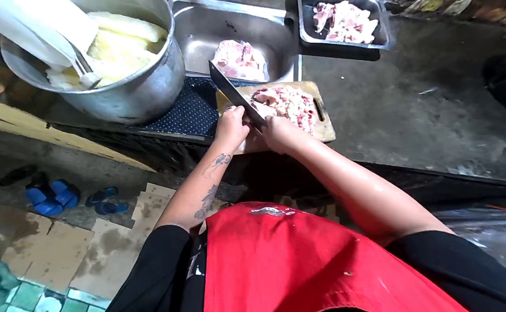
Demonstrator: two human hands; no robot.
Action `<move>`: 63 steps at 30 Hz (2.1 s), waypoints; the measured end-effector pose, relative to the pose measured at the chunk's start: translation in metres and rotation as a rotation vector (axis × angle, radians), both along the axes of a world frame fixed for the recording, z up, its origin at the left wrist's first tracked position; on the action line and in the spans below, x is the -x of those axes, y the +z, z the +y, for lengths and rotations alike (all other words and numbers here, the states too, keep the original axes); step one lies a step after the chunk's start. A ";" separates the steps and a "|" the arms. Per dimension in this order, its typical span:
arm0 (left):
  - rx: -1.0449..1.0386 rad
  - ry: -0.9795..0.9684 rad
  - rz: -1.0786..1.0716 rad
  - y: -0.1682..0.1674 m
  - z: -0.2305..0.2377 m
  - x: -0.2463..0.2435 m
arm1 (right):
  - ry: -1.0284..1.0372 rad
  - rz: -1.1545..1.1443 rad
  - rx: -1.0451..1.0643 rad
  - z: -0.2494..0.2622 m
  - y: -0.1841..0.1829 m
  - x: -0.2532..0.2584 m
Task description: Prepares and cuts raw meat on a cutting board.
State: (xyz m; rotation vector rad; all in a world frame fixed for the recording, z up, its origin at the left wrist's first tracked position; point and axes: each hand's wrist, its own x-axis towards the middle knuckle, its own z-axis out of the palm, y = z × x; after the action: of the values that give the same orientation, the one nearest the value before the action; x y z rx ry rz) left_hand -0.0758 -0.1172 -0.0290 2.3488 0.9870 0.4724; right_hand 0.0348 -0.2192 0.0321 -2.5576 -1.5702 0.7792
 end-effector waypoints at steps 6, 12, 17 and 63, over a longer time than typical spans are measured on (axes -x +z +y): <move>0.016 0.164 0.035 0.012 0.024 0.008 | -0.058 -0.014 0.064 -0.090 0.004 -0.011; -0.026 0.178 -0.160 0.034 0.035 0.025 | -0.188 0.299 0.139 -0.156 0.052 -0.037; -0.021 -0.122 0.268 0.048 0.032 0.011 | -0.259 -0.020 -0.248 -0.178 0.033 -0.078; 0.521 -0.578 0.109 0.081 0.045 -0.043 | -0.573 -0.384 -0.697 -0.141 -0.113 -0.149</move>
State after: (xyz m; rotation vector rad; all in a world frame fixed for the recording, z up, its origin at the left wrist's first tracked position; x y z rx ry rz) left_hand -0.0328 -0.0717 0.0518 2.0521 0.3675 -0.1297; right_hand 0.1834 -0.3602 -0.0805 -2.4424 -0.8286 -0.2848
